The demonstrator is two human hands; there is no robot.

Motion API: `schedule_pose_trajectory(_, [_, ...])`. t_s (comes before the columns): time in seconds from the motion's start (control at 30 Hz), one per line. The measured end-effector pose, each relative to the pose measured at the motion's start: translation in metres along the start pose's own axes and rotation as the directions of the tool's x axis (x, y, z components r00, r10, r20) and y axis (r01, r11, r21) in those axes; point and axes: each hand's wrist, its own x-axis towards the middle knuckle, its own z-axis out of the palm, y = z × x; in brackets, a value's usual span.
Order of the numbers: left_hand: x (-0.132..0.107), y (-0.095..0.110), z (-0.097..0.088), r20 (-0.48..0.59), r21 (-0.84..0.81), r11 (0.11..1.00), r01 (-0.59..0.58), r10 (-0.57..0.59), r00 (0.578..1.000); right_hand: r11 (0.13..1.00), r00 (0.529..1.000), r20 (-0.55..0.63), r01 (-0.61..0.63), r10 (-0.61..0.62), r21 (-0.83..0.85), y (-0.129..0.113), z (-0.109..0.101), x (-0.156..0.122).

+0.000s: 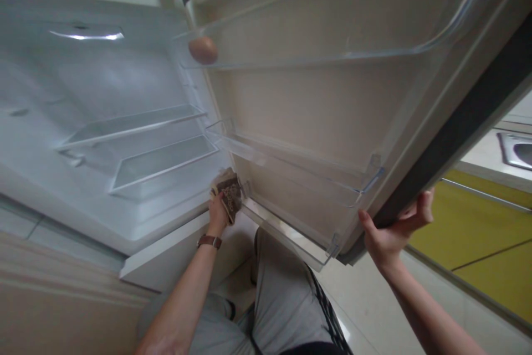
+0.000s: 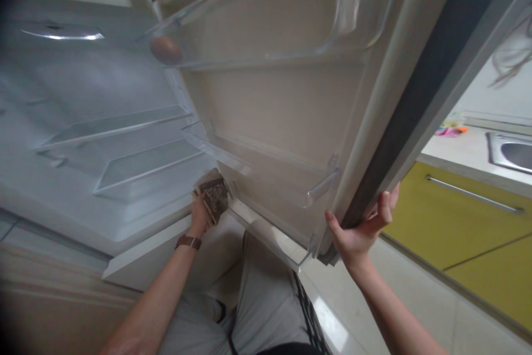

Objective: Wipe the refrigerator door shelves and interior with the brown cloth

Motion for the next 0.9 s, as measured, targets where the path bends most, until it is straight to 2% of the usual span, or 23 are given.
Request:
schedule_pose_trajectory(0.07, [-0.006, 0.015, 0.007, -0.059, 0.185, 0.959, -0.213, 0.227, 0.972, 1.0, 1.0, -0.005, -0.013, 0.013, -0.001, 0.0, 0.0, 0.0])
schedule_pose_trajectory(0.1, [-0.01, 0.02, 0.01, -0.05, 0.296, 0.913, -0.28, 0.308, 0.95, 1.0, 1.0, -0.011, -0.019, 0.019, 0.0, 0.0, 0.001, 0.001])
schedule_pose_trajectory(0.17, [-0.019, 0.024, 0.018, 0.094, 0.485, 0.789, -0.376, 0.381, 0.92, 1.0, 1.0, -0.021, -0.016, 0.016, 0.0, 0.0, 0.001, 0.001])
schedule_pose_trajectory(0.23, [-0.027, 0.021, 0.026, 0.307, 0.608, 0.648, -0.459, 0.341, 0.889, 1.0, 0.999, -0.022, 0.024, -0.024, -0.002, 0.001, 0.002, 0.001])
schedule_pose_trajectory(0.3, [-0.032, 0.017, 0.034, 0.468, 0.659, 0.534, -0.53, 0.261, 0.844, 0.998, 0.998, -0.012, 0.055, -0.055, 0.008, 0.001, 0.002, 0.002])
schedule_pose_trajectory(0.4, [-0.035, 0.016, 0.046, 0.541, 0.728, 0.411, -0.55, 0.149, 0.828, 0.999, 1.0, -0.008, -0.003, 0.003, 0.038, 0.0, 0.003, 0.002])
schedule_pose_trajectory(0.47, [-0.035, 0.02, 0.054, 0.574, 0.774, 0.281, -0.567, 0.064, 0.816, 0.997, 0.998, -0.016, -0.057, 0.058, 0.045, -0.001, 0.002, 0.003])
schedule_pose_trajectory(0.53, [-0.035, 0.025, 0.062, 0.615, 0.78, 0.166, -0.603, -0.023, 0.789, 0.998, 0.999, -0.019, -0.048, 0.049, 0.038, -0.003, 0.002, 0.004])
schedule_pose_trajectory(0.57, [-0.035, 0.027, 0.066, 0.626, 0.775, 0.15, -0.614, -0.056, 0.778, 0.999, 1.0, -0.015, -0.024, 0.024, 0.033, -0.003, 0.002, 0.004])
schedule_pose_trajectory(0.67, [-0.032, 0.026, 0.077, 0.625, 0.776, 0.195, -0.6, -0.111, 0.773, 1.0, 1.0, -0.002, 0.013, -0.013, 0.022, -0.005, 0.001, 0.004])
schedule_pose_trajectory(0.8, [-0.032, 0.016, 0.088, 0.631, 0.772, 0.228, -0.593, -0.163, 0.759, 0.997, 0.997, -0.005, -0.075, 0.075, 0.022, -0.006, 0.002, 0.004])
schedule_pose_trajectory(0.9, [-0.043, 0.006, 0.096, 0.652, 0.752, 0.282, -0.597, -0.181, 0.736, 0.996, 0.997, -0.005, -0.083, 0.083, 0.019, -0.007, 0.003, 0.004])
